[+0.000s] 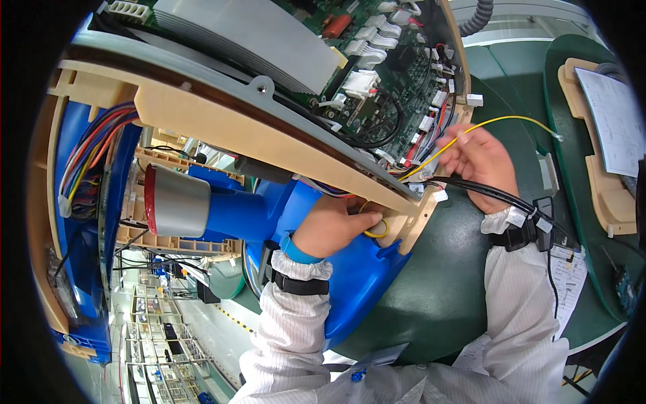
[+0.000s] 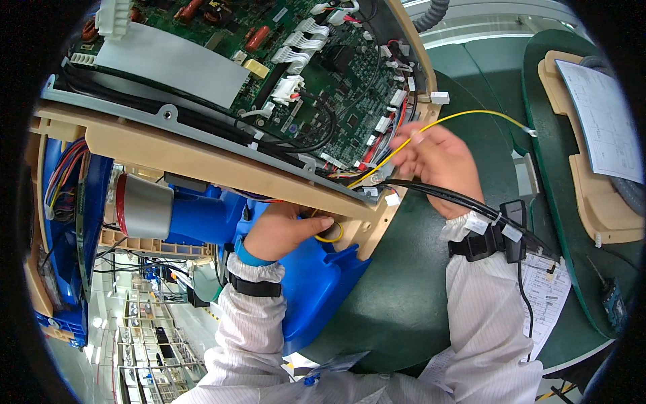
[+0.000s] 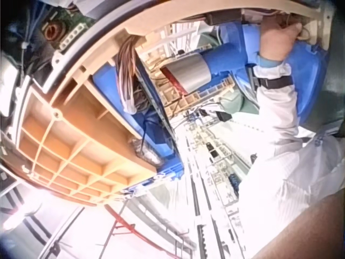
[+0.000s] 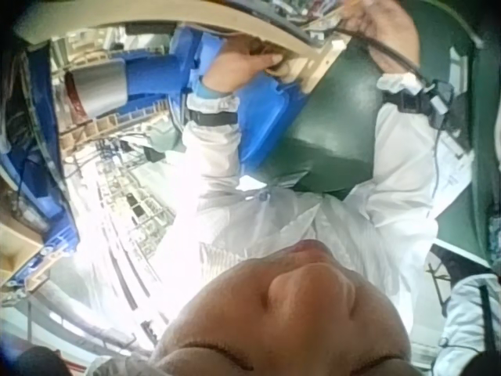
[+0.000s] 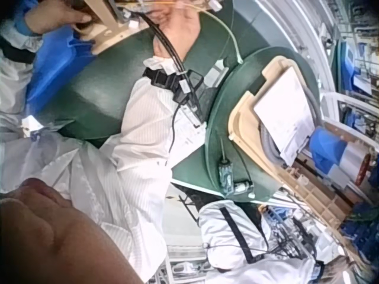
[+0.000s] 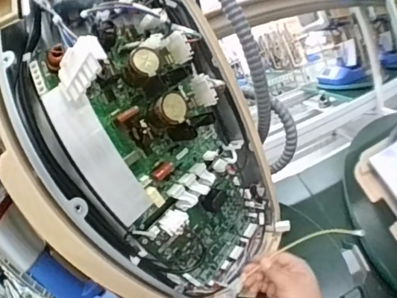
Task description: Connecting wires and cables to a circuit board within an electronic device housing.
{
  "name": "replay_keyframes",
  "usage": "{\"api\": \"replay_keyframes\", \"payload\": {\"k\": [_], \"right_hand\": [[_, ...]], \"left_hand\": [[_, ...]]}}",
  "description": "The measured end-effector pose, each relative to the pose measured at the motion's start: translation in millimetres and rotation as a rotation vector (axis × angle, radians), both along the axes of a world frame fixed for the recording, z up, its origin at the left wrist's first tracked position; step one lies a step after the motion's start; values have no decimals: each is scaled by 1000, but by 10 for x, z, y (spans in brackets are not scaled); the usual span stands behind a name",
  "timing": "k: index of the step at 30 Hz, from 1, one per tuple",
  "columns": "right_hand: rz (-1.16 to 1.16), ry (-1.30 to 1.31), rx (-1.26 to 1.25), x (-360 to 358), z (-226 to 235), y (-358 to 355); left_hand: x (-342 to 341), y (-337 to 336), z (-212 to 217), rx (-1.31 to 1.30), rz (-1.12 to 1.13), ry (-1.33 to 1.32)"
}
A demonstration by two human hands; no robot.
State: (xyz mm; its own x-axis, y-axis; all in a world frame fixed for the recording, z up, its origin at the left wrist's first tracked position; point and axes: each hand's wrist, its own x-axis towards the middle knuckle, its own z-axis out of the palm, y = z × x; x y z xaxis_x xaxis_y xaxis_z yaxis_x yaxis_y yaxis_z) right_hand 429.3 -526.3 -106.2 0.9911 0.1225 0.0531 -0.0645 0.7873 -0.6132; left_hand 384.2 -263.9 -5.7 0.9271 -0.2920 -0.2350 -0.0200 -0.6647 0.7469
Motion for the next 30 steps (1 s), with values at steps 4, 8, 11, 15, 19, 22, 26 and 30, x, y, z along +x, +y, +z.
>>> {"api": "replay_keyframes", "payload": {"k": [4, 8, 11, 15, 19, 22, 26, 30], "right_hand": [[-409, -88, 189, 56, -28, -134], [-68, -40, 61, -3, 20, -107], [-7, 3, -5, -24, 35, -20], [-216, -65, 115, 24, -20, -165], [-300, -108, 324, 10, 28, -195], [-289, -112, 390, -14, -16, -253], [-109, -323, 511, -43, -42, -331], [-89, -230, 301, -76, 90, -234]], "left_hand": [[17, -7, 32, 116, -49, -13], [0, -23, -7, 156, -86, -91], [-2, -12, -19, 142, -113, -141], [6, 8, -111, 153, -214, -308], [-7, -70, -165, 67, -66, -234], [43, -5, -270, 345, -241, -568], [102, -59, -376, 446, -116, -417], [114, -29, -450, 564, -180, -502]]}}
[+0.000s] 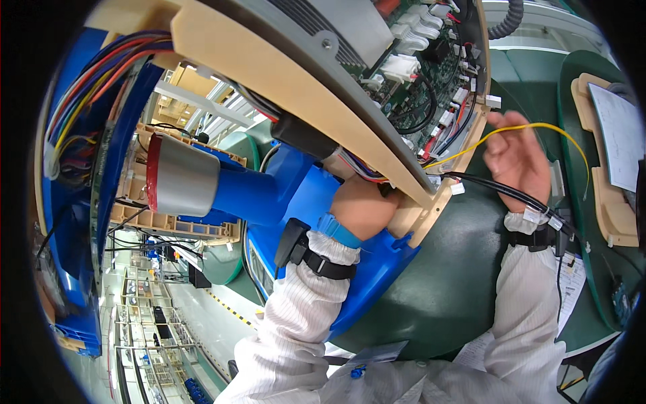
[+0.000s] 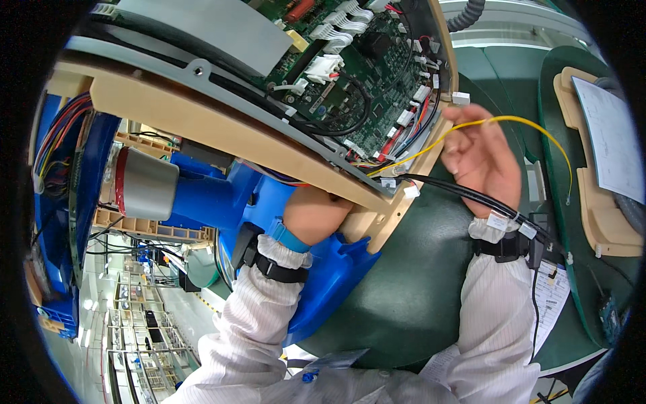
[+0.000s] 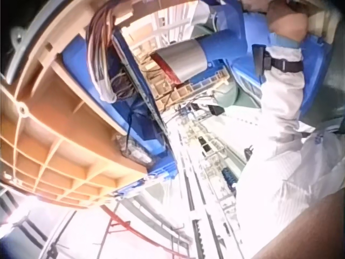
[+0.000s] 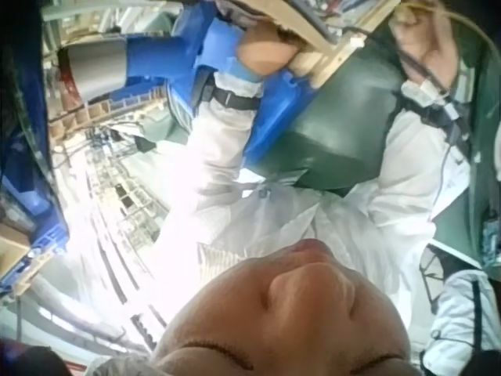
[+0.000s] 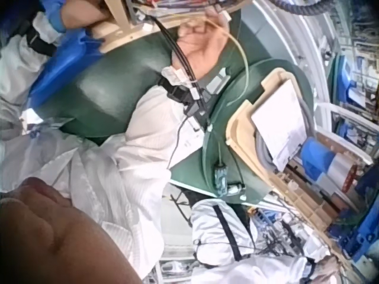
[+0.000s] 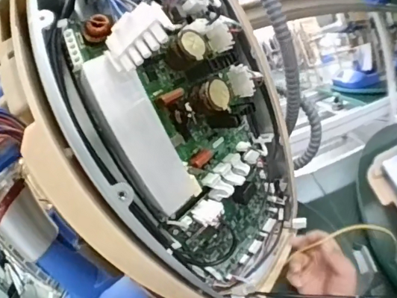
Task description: Connecting wires and cables to a circuit board within an electronic device housing.
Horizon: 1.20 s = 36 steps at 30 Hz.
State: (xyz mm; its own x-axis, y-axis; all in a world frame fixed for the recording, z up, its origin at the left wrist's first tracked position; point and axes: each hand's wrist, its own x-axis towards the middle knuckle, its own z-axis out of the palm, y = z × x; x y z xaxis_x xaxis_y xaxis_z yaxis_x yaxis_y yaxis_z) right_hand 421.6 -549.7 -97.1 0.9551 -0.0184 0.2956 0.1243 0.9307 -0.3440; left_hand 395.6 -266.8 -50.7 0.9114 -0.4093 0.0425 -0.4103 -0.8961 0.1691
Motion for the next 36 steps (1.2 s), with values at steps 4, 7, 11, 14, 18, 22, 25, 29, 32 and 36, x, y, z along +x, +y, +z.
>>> {"api": "replay_keyframes", "payload": {"k": [4, 7, 11, 14, 18, 22, 25, 29, 32, 36], "right_hand": [[51, 49, -325, 9, -24, 96], [180, 290, -402, -28, -22, 170], [164, 211, -400, -44, -64, 83], [100, 20, -293, -73, -23, 138], [88, 20, -148, 15, -51, 260], [170, -2, -127, -21, -1, 264], [385, -204, -286, -42, -211, 59], [338, -250, -205, -146, -115, 39], [194, 4, 13, -176, -106, 66], [-12, 222, -166, -256, -290, 114]], "left_hand": [[45, 90, -191, 32, 50, -38], [70, 120, -256, 82, 99, -4], [92, 33, -224, -49, 100, -4], [120, 41, -244, -77, 74, -15], [192, 69, -279, -107, -38, -74], [235, 109, -364, -129, 16, -53], [252, 92, -393, -181, 92, 17], [281, 71, -358, -289, -41, -43], [270, 38, -302, -187, -88, -109], [154, -165, -61, -334, 125, 118]]}}
